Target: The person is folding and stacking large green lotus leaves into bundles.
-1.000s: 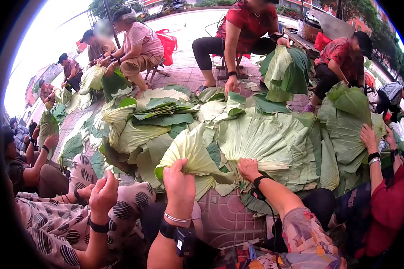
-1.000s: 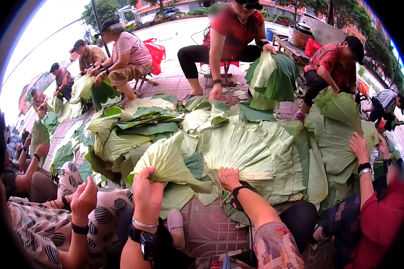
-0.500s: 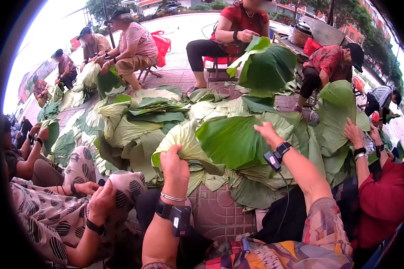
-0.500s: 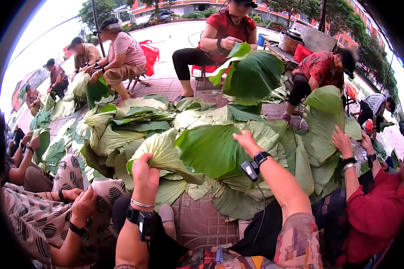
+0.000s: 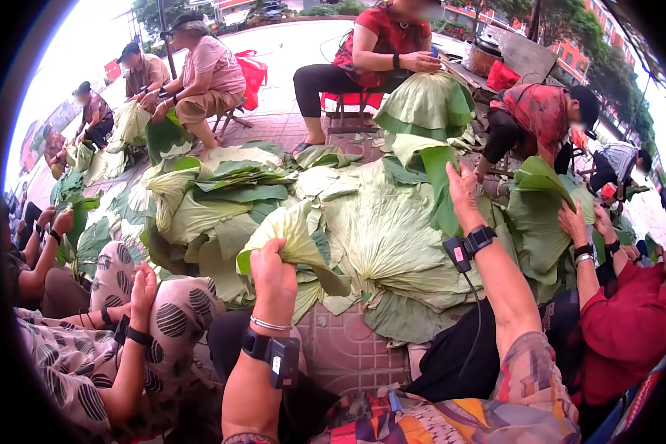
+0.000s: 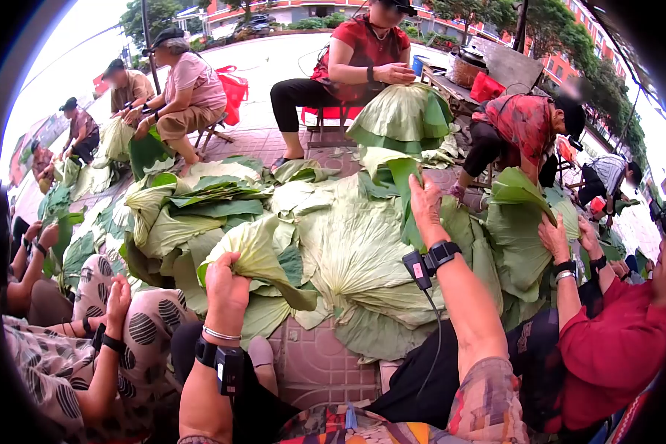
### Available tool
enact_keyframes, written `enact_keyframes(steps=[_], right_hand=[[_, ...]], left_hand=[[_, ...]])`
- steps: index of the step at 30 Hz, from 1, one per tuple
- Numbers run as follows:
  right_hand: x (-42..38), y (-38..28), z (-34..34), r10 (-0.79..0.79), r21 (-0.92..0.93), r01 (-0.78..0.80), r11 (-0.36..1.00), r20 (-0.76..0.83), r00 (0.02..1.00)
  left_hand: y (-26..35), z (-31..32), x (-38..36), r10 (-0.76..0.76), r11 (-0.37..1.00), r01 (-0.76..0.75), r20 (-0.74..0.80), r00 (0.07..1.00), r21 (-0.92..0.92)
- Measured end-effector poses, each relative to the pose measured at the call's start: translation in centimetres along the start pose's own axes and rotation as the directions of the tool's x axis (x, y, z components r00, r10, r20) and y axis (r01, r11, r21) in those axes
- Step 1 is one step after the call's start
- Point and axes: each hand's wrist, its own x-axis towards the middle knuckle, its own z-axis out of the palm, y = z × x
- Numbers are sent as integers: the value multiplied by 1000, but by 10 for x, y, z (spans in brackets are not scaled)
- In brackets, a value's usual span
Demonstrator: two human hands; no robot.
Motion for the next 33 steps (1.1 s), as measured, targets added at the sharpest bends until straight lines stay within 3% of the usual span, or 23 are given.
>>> enact_keyframes(steps=[2, 4, 7, 8, 10, 11, 14, 15, 20, 22, 23, 24, 27, 28, 30, 32, 33], right_hand=[[-12, 10, 10, 21, 93, -27, 995, 58, 998], [-22, 16, 13, 185, -95, -166, 981, 237, 954], [-23, 36, 17, 293, -235, -225, 945, 310, 904], [-21, 43, 18, 293, -235, -225, 946, 312, 904], [-11, 61, 18, 389, -69, -385, 920, 259, 884], [-3, 81, 24, 348, -25, -347, 938, 102, 932], [-5, 34, 2, 238, 16, -238, 971, -7, 971], [-10, 9, -6, 197, -34, -199, 979, -35, 980], [-7, 22, -5, 89, -143, -82, 986, 42, 995], [-13, 13, 0, -66, -74, 62, 995, -48, 997], [-11, 7, -1, 41, -77, -45, 996, -46, 998], [-9, -4, -1, 40, -77, -43, 996, -45, 998], [1, -21, 5, -190, 7, 197, 980, -224, 956], [-2, -26, 11, -185, 5, 190, 982, -217, 958], [-13, -32, 29, -322, 73, 336, 939, -152, 934], [-42, -20, 52, -232, -60, 237, 970, 82, 969], [-55, 1, 67, -269, -187, 304, 934, 194, 944]], left_hand=[[-2, 2, 1, 5, 1000, -5, 26, 1000, -4], [-1, 6, -3, 6, 1000, -6, 52, 999, -5], [2, 10, -7, -5, 1000, 6, 16, 1000, -24], [2, 9, -7, -1, 1000, 1, 25, 1000, -31], [3, 7, -7, 4, 999, -3, 32, 999, -39], [4, 6, -7, -1, 1000, 2, 46, 999, -21], [5, -2, -3, 7, 1000, -7, 38, 999, -1], [6, -3, -3, 20, 1000, -20, 17, 1000, -1], [11, 0, -6, 33, 999, -35, -58, 998, -28], [12, -2, -6, 28, 1000, -28, -8, 1000, -4], [12, -3, -6, 28, 1000, -28, -8, 1000, -4], [12, -5, -6, 36, 999, -36, 9, 999, 2], [9, -7, -8, 54, 999, -54, 13, 998, 11], [8, -5, -10, 60, 998, -61, 9, 998, 18], [10, 1, -17, 26, 999, -25, -22, 999, 26], [11, 7, -22, 0, 1000, 2, -54, 999, 29], [10, 8, -24, -9, 1000, 9, 8, 1000, 19]])
